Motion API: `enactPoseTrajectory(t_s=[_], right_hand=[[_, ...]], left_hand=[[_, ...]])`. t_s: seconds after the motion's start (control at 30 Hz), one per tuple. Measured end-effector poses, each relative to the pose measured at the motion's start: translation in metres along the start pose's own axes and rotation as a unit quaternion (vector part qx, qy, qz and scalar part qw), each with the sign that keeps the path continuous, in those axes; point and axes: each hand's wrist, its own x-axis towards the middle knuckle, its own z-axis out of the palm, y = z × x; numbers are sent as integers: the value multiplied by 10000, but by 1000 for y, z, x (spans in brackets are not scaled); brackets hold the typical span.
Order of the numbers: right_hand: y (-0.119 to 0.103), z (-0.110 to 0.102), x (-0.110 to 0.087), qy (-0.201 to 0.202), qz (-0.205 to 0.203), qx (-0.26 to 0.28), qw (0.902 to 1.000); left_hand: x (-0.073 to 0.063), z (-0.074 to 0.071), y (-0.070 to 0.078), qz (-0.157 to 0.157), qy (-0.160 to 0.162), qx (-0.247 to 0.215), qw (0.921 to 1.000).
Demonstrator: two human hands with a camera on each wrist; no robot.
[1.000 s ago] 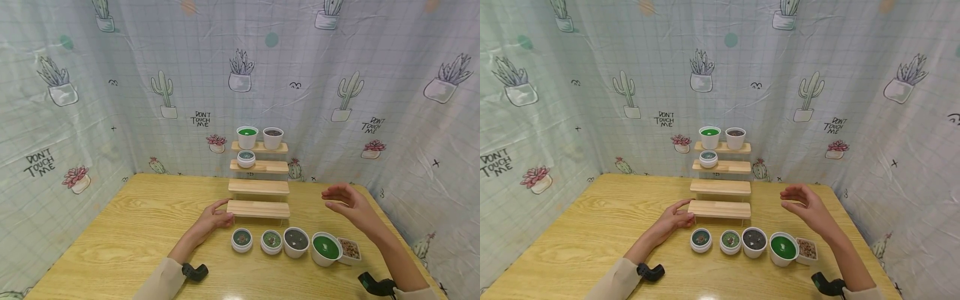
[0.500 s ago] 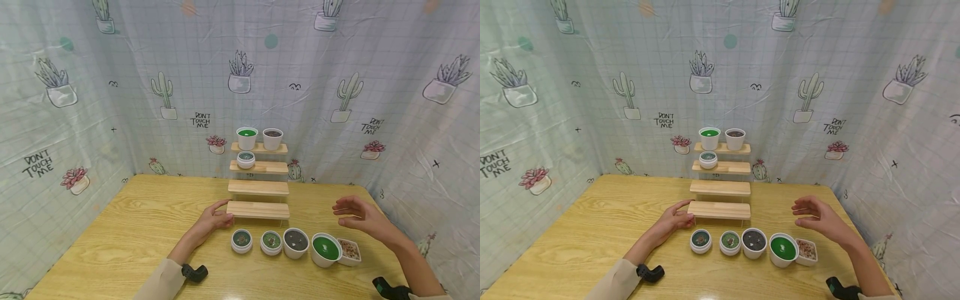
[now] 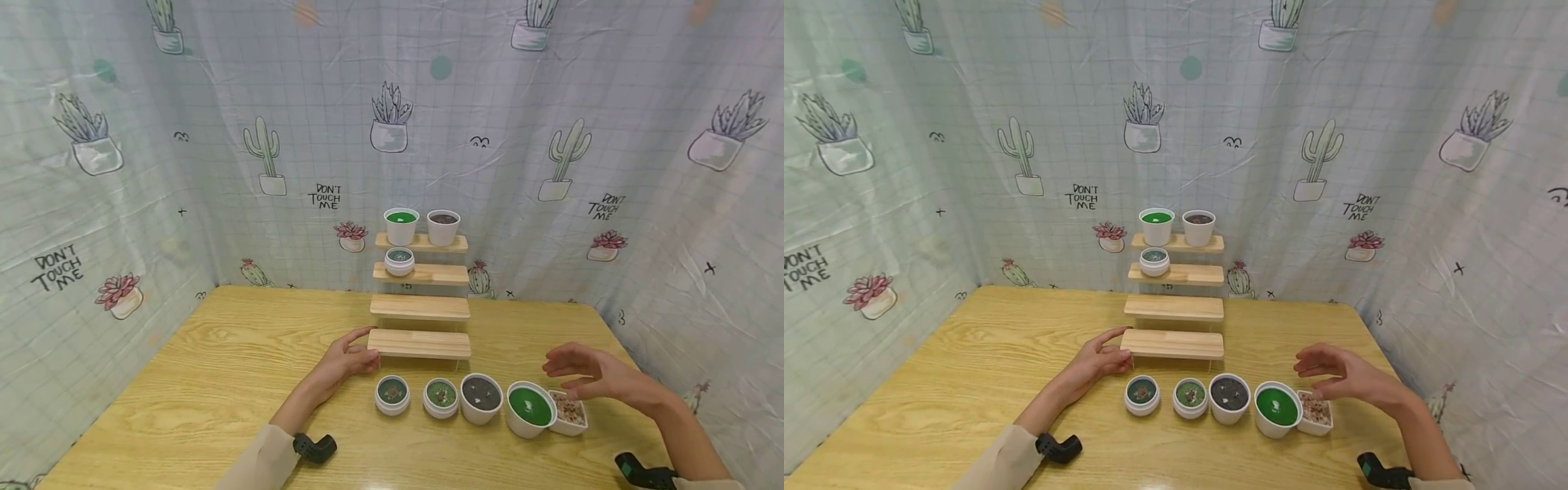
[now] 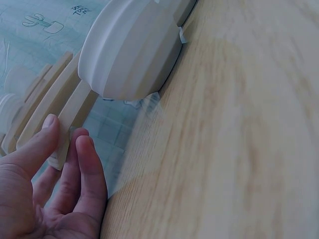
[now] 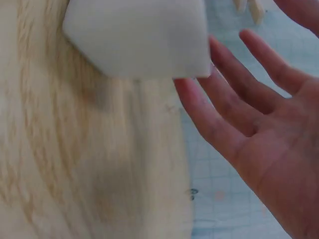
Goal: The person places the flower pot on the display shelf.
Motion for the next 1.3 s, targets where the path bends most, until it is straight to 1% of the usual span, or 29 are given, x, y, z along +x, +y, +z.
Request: enactPoseTrajectory(t_s=[0.1, 0.23, 0.3, 0.47, 0.7, 0.8, 0.97, 1.13, 1.3], right_hand=[[3, -1, -1, -270, 221, 178, 9992], [11, -5, -4, -565, 515, 271, 9967], [15, -7, -5, -710, 567, 316, 9954], [23, -10, -6, -985, 444, 510, 9928], [27, -10, -7, -1022, 645, 715, 9901], [30, -10, -7, -1117, 642, 867, 9879], [30, -8, -7, -1240, 568, 951, 9861], [31, -7, -8, -1428, 535, 1140, 9817], [33, -8, -10, -1353, 588, 1038, 9836]], left_hand=[[0, 0, 0, 24, -13, 27, 10000], [0, -1, 0, 20, 1, 47, 10000], [1, -1, 0, -9, 35, 40, 10000], [0, -2, 1, -43, 36, 40, 10000], [1, -2, 0, 5, 8, 27, 10000], [1, -2, 0, 18, -4, 31, 10000], [1, -3, -1, 35, -28, 64, 10000], [0, -3, 0, -10, -9, 98, 10000], [0, -3, 1, -22, -14, 110, 9999]])
